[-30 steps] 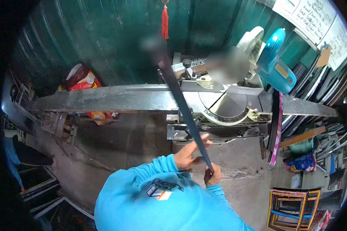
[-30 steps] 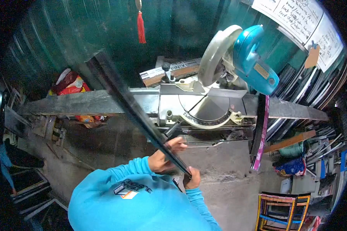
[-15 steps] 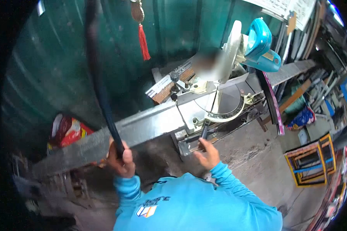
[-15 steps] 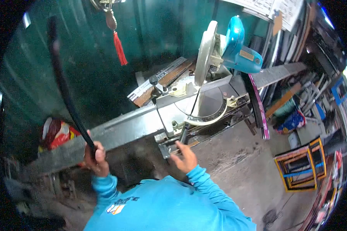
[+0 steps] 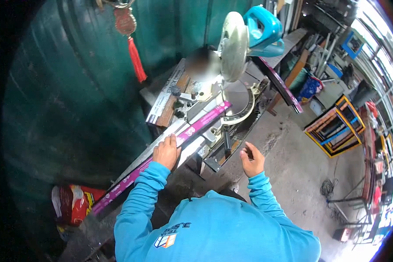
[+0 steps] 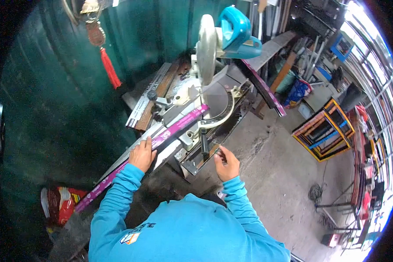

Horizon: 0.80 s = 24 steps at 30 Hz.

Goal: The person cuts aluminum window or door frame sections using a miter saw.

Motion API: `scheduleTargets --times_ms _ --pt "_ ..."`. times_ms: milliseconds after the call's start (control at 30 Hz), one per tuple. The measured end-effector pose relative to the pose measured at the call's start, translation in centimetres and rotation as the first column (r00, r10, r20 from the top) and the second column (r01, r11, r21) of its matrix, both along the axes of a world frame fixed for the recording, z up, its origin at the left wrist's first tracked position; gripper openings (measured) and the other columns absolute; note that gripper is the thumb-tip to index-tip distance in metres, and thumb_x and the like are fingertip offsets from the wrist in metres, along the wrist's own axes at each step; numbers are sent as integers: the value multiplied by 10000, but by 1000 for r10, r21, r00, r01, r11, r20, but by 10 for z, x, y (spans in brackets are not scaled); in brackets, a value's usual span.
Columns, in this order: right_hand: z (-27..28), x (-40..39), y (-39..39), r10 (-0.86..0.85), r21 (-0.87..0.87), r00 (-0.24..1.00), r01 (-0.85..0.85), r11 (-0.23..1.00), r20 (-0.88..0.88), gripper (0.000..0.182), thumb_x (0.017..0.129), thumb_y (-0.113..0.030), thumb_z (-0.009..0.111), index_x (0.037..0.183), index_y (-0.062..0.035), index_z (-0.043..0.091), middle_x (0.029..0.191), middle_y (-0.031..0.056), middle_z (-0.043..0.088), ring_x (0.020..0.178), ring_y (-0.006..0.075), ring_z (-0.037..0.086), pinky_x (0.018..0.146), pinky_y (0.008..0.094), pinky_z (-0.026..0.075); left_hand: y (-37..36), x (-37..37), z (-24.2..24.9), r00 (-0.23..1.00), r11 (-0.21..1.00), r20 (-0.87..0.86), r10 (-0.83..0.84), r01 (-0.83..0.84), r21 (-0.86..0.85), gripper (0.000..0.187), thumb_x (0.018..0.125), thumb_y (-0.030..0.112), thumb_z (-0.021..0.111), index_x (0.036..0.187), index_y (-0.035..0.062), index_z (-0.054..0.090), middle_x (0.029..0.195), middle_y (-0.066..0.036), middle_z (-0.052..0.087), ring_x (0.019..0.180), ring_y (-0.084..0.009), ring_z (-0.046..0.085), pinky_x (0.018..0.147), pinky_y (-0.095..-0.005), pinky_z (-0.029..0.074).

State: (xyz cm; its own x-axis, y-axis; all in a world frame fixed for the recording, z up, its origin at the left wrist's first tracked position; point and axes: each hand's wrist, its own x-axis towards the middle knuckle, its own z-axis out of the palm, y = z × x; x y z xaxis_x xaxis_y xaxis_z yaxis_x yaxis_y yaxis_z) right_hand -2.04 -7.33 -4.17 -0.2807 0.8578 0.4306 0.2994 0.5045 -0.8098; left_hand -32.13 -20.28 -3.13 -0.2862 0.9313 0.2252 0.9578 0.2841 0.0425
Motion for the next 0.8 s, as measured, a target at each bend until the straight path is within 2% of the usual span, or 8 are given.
scheduleTargets --times_ms 33,167,367,633,700,733,767,800 --pt "0 7 -2 -35 5 999 35 999 1 360 829 -38 694 1185 -33 644 921 105 694 800 159 670 714 276 539 5 1 3 983 992 149 104 -91 -87 628 824 331 708 1312 -4 501 1108 -150 576 1015 -323 602 825 -455 499" --pt "11 28 -2 -162 13 985 161 987 64 271 839 -76 692 1106 -28 679 897 114 696 789 169 675 710 281 531 18 2 8 999 997 24 31 -33 72 578 800 335 733 1263 33 563 1393 -191 428 1321 -384 348 1053 -552 279" --pt "73 9 35 -171 250 984 153 956 50 210 843 -89 698 1039 -15 696 904 118 701 786 175 672 720 278 524 99 20 -5 988 990 146 42 -61 128 427 793 493 716 1162 277 710 1520 -209 298 1398 -439 237 1094 -602 208" --pt "277 -49 120 219 562 946 -49 826 -238 191 868 -62 670 1039 17 705 987 105 709 856 138 657 787 264 520 138 25 -10 928 956 262 264 -288 55 405 815 492 696 1185 328 691 1501 -161 359 1395 -370 284 1083 -594 227" --pt "336 -77 153 207 674 969 -62 736 -137 217 912 -68 629 1105 17 676 895 84 684 781 137 622 744 270 510 145 27 -11 902 940 299 310 -337 42 406 809 508 696 1179 341 691 1438 -143 434 1344 -334 365 1077 -596 235" --pt "361 -91 176 83 821 995 -8 570 -48 371 964 -301 577 1122 26 653 896 123 695 761 173 647 705 312 531 147 29 -11 903 941 299 309 -336 43 406 809 508 696 1179 341 691 1438 -143 434 1344 -334 365 1077 -596 235" --pt "384 -105 188 -6 846 998 51 531 -57 304 902 -282 614 1040 -24 697 922 164 718 817 291 694 718 359 536 147 31 -10 892 930 304 334 -364 45 406 808 514 695 1178 345 691 1412 -136 458 1316 -323 397 1076 -596 234" --pt "397 -118 202 -42 793 999 35 608 -11 274 874 -227 608 1055 -45 703 940 185 715 883 277 704 798 340 530 146 34 -11 881 920 307 360 -391 44 407 807 520 694 1177 350 691 1386 -129 482 1288 -312 430 1076 -596 234"
